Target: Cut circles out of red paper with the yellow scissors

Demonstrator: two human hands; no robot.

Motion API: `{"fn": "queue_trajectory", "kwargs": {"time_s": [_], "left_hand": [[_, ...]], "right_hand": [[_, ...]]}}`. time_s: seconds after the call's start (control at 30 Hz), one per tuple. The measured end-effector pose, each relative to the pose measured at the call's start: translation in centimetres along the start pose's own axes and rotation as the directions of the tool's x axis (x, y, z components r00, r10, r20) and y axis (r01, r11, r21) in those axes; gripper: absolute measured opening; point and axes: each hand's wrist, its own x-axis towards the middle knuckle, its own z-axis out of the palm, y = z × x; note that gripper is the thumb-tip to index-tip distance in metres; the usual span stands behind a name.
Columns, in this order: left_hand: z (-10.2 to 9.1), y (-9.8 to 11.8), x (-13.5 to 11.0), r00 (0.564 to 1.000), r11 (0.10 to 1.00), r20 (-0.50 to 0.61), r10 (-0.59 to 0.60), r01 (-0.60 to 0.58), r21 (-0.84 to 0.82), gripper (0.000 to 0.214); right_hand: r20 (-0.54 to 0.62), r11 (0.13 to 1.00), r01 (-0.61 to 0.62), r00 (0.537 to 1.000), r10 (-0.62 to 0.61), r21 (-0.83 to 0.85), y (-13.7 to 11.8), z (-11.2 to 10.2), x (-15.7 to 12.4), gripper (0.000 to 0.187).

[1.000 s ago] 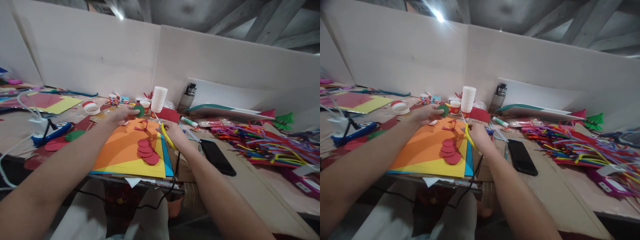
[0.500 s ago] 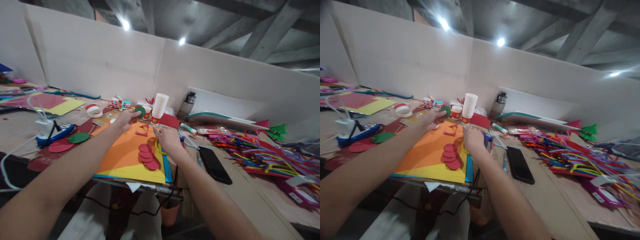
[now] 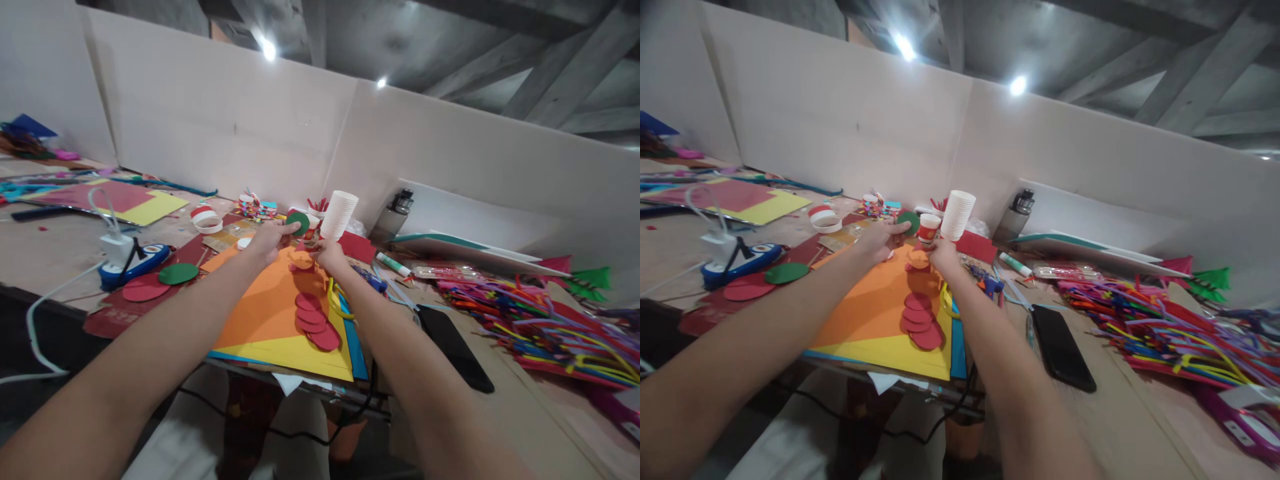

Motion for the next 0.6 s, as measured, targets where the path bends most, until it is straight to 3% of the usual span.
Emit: {"fn": "queue_trajectory", "kwargs": {"time_s": [0.1, 0.17, 0.2, 0.23, 0.27, 0.3, 0.33, 0.37, 0.4, 0.43, 0.47, 0.5, 0.53, 0.57, 0.6], "left_hand": [[-0.1, 0.6, 0.1, 0.996, 0.998, -0.086, 0.030, -0.035, -0.050, 0.016], [-0.2, 1.2, 0.2, 0.986, 0.995, -0.162, 0.039, -0.054, -0.089, 0.011], [-0.2, 1.4, 0.2, 0.982, 0.993, -0.186, 0.033, -0.053, -0.102, 0.009], [-0.3, 1.5, 0.2, 0.982, 0.994, -0.190, 0.019, -0.040, -0.106, 0.009], [-0.4, 1.6, 0.2, 0.984, 0.995, -0.175, -0.001, -0.017, -0.099, 0.009], [-0.4, 1.6, 0.2, 0.990, 0.997, -0.140, -0.021, 0.009, -0.082, 0.010], [-0.5, 1.6, 0.1, 0.996, 0.998, -0.085, -0.036, 0.031, -0.054, 0.011], [-0.5, 1.5, 0.0, 0.999, 0.999, -0.018, -0.045, 0.045, -0.017, 0.012], [-0.4, 1.4, -0.1, 0.997, 0.999, 0.059, -0.046, 0.045, 0.027, 0.013], [-0.3, 1.2, -0.3, 0.990, 0.997, 0.138, -0.042, 0.032, 0.075, 0.015], [-0.2, 1.1, -0.6, 0.976, 0.992, 0.214, -0.036, 0.009, 0.126, 0.016], [-0.1, 0.9, -0.9, 0.958, 0.983, 0.285, -0.035, -0.019, 0.182, 0.018], [0.1, 0.8, -1.2, 0.939, 0.968, 0.342, -0.039, -0.049, 0.246, 0.019], [0.3, 0.6, -1.5, 0.917, 0.946, 0.396, -0.044, -0.089, 0.311, 0.018], [0.5, 0.5, -1.8, 0.898, 0.919, 0.436, -0.052, -0.128, 0.373, 0.017]], "right_hand": [[0.006, 0.994, -0.081, 0.997, 0.081, 0.067, -0.6, -2.3, -0.7, 0.020], [0.034, 0.990, -0.075, 0.997, 0.071, 0.123, -1.4, -3.9, -2.4, 0.020], [0.087, 0.984, -0.057, 0.995, 0.042, 0.169, -2.0, -4.7, -3.6, 0.018], [0.251, 0.957, -0.032, 0.967, -0.043, 0.288, -2.7, -5.4, -4.9, 0.018], [0.415, 0.925, -0.018, 0.897, -0.153, 0.381, -3.4, -6.0, -6.3, 0.019], [0.565, 0.902, -0.012, 0.783, -0.260, 0.432, -4.1, -6.5, -7.7, 0.023], [0.701, 0.892, -0.035, 0.633, -0.329, 0.451, -4.6, -6.9, -8.9, 0.030], [0.780, 0.880, -0.087, 0.509, -0.364, 0.467, -5.0, -7.2, -9.8, 0.041], [0.817, 0.874, -0.121, 0.434, -0.380, 0.470, -5.2, -7.3, -10.4, 0.049], [0.778, 0.852, -0.116, 0.485, -0.400, 0.510, -5.2, -7.3, -10.6, 0.048], [0.680, 0.825, -0.082, 0.616, -0.399, 0.558, -4.9, -7.1, -10.5, 0.043], [0.490, 0.799, -0.015, 0.797, -0.354, 0.601, -4.5, -6.9, -10.2, 0.035], [0.216, 0.782, 0.069, 0.943, -0.254, 0.619, -3.9, -6.7, -9.7, 0.030], [-0.013, 0.792, 0.132, 0.988, -0.155, 0.595, -3.2, -6.4, -9.1, 0.029], [-0.157, 0.815, 0.176, 0.982, -0.105, 0.552, -2.6, -6.2, -8.5, 0.029]]}}
